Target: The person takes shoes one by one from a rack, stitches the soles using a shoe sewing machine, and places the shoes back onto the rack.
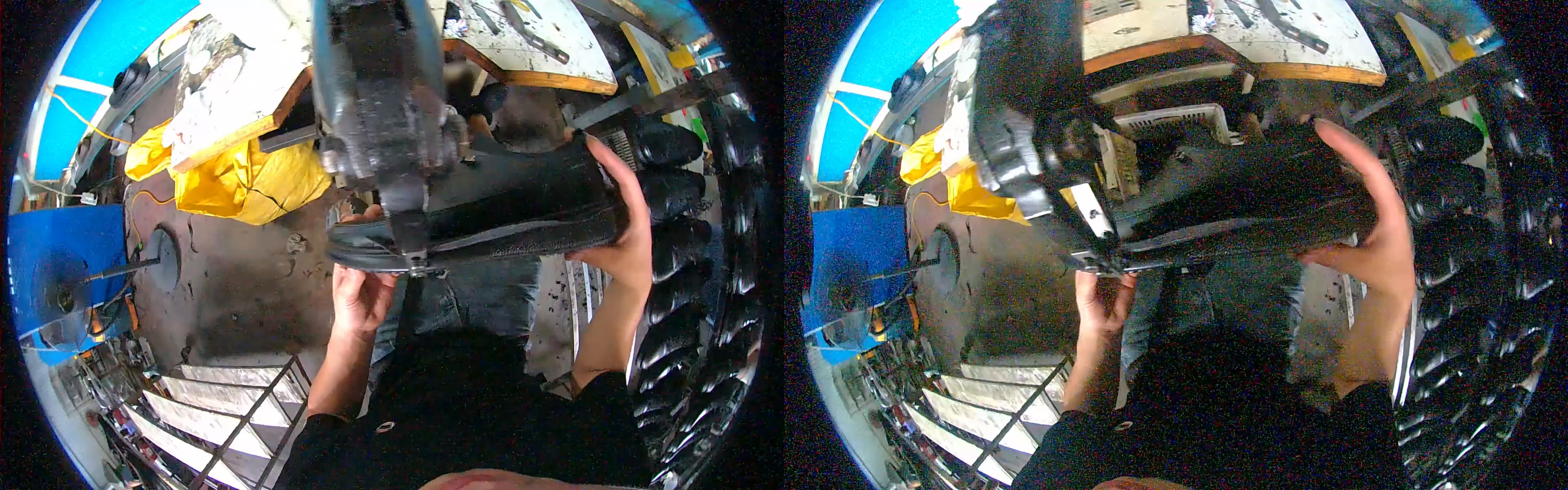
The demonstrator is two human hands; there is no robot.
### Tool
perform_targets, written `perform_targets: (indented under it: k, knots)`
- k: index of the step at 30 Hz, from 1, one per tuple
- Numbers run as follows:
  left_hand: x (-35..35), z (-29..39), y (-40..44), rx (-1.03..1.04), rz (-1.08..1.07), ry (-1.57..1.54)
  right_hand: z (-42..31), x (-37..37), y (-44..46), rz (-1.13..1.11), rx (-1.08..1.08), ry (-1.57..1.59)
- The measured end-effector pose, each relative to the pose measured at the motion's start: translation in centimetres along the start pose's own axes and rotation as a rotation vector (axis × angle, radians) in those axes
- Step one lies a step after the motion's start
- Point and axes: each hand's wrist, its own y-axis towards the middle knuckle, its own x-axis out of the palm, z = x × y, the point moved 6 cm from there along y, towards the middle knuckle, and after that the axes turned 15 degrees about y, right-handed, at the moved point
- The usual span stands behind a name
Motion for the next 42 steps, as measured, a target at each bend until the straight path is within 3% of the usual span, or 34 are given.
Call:
perform_targets:
  k: [7, 13, 15, 17, 18, 20, 21, 26, 27, 29, 31, 35, 38, 42]
  knots:
    - [-2.8, -0.3, -0.2, -0.070, 0.072, -0.033, -0.2, 2.7, -0.3, 0.017, -0.117, 0.147]
    - [-6.2, 3.9, -1.5, 0.114, 0.186, 0.083, 0.0, 8.1, 0.0, 0.006, -0.028, 0.330]
    - [-6.8, 6.1, -2.1, 0.273, 0.283, 0.240, -0.2, 9.4, 0.3, -0.037, -0.064, 0.337]
    - [-3.1, 8.9, -2.2, 0.557, 0.220, 0.393, -0.4, 10.4, 0.3, -0.052, -0.022, 0.265]
    - [-2.4, 9.2, -2.2, 0.549, 0.211, 0.397, -0.6, 10.6, 0.5, -0.048, 0.002, 0.283]
    - [-0.4, 11.5, -4.0, 0.937, 0.553, 1.031, -1.5, 11.1, 1.0, -0.090, -0.040, 0.193]
    - [2.4, 11.7, -3.9, 1.087, 0.415, 1.154, -2.0, 11.5, 1.3, -0.139, -0.104, 0.083]
    - [12.5, 11.7, -2.3, 0.866, -0.183, 2.049, -3.1, 12.3, 2.1, -0.174, -0.090, 0.033]
    - [12.6, 11.6, -2.0, 0.866, -0.179, 2.050, -3.3, 12.3, 2.1, -0.175, -0.057, 0.018]
    - [12.4, 10.6, -0.8, 0.595, -0.340, 1.973, -3.6, 12.4, 2.1, -0.172, -0.025, 0.011]
    - [13.0, 10.6, -0.3, 0.613, -0.358, 1.894, -3.7, 12.7, 2.2, -0.228, 0.043, -0.007]
    - [10.7, 9.4, 0.5, 0.431, -0.332, 1.696, -4.2, 12.6, 2.5, -0.263, 0.013, -0.073]
    - [8.7, 8.1, 0.6, 0.188, -0.217, 1.191, -2.6, 12.6, 2.0, -0.211, -0.064, -0.031]
    - [6.5, 6.2, 0.5, 0.254, -0.166, 0.900, 4.2, 12.7, -1.3, -0.033, -0.069, 0.151]
